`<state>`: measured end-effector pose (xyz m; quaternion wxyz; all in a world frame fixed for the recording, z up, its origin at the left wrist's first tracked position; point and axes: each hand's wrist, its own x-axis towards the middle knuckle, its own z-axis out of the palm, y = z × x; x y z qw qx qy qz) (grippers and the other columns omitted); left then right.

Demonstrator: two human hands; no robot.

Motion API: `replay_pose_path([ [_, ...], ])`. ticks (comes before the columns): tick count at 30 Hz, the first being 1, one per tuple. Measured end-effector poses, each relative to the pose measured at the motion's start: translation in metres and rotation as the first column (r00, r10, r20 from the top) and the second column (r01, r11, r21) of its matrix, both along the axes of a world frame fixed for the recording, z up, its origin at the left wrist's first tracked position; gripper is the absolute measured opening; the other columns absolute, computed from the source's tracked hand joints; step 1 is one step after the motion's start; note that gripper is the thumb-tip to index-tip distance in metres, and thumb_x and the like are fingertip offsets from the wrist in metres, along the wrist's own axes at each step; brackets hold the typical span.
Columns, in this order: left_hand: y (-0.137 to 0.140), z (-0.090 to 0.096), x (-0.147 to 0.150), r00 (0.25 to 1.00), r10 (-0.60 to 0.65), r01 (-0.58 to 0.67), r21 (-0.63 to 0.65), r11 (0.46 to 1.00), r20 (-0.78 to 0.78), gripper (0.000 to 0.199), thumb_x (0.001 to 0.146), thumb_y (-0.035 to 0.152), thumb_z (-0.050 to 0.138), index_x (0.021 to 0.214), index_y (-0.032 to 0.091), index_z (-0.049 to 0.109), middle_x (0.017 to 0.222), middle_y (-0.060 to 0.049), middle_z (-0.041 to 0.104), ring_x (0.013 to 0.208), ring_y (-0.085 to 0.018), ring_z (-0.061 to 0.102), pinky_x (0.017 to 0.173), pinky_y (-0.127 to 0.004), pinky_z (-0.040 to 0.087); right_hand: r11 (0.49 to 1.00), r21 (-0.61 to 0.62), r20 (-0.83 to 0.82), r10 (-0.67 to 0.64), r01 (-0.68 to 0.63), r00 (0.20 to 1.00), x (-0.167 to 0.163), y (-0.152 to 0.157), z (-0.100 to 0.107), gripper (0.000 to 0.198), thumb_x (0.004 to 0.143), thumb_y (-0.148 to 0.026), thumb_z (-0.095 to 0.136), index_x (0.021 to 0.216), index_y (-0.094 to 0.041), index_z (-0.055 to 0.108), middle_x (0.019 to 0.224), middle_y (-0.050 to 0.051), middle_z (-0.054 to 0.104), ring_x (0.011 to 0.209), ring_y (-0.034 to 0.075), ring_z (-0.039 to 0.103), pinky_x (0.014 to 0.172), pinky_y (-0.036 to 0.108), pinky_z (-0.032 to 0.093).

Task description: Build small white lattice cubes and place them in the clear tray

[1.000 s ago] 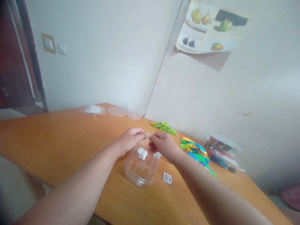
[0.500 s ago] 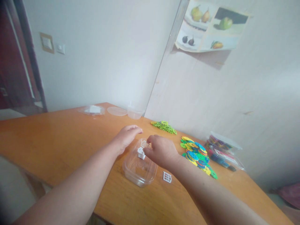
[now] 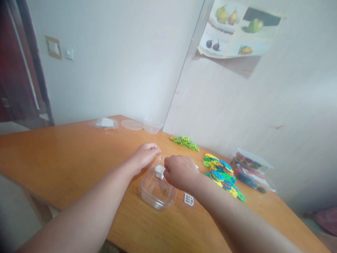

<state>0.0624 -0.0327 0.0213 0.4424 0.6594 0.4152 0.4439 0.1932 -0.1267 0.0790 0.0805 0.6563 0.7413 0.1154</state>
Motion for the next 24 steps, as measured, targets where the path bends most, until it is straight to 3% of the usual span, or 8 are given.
replay_pose_path([
  [4,-0.002,0.001,0.0,0.998,0.035,-0.035,-0.004,0.999,-0.045,0.012,0.069,0.028,0.054,0.066,0.018,0.06,0.063,0.002,0.058,0.063,-0.014,0.049,0.056,-0.024,0.032,0.975,-0.206,0.159,0.121,-0.087,0.98,-0.007,-0.002,0.009,0.029,0.083,-0.022,0.048,0.095,-0.024,0.075,0.092,0.011,0.074,0.087,0.028,0.067,0.07,0.035,0.041],
  [8,-0.003,0.002,0.0,0.998,0.015,-0.015,-0.001,1.0,-0.064,0.012,0.069,0.028,0.053,0.064,0.018,0.058,0.063,0.002,0.059,0.064,-0.014,0.05,0.057,-0.025,0.033,0.928,-0.347,0.2,0.212,-0.133,0.957,-0.013,0.001,0.009,0.031,0.08,-0.015,0.053,0.099,-0.026,0.075,0.092,0.011,0.074,0.09,0.029,0.067,0.081,0.043,0.039],
  [24,-0.003,-0.004,0.001,0.987,-0.052,0.048,-0.032,0.998,-0.151,0.011,0.064,0.023,0.054,0.07,0.018,0.061,0.066,-0.001,0.064,0.064,-0.016,0.054,0.055,-0.024,0.035,0.924,-0.341,0.249,0.266,-0.173,0.931,-0.005,0.011,0.002,0.03,0.079,-0.016,0.055,0.099,-0.024,0.076,0.085,0.013,0.072,0.091,0.03,0.062,0.081,0.044,0.036],
])
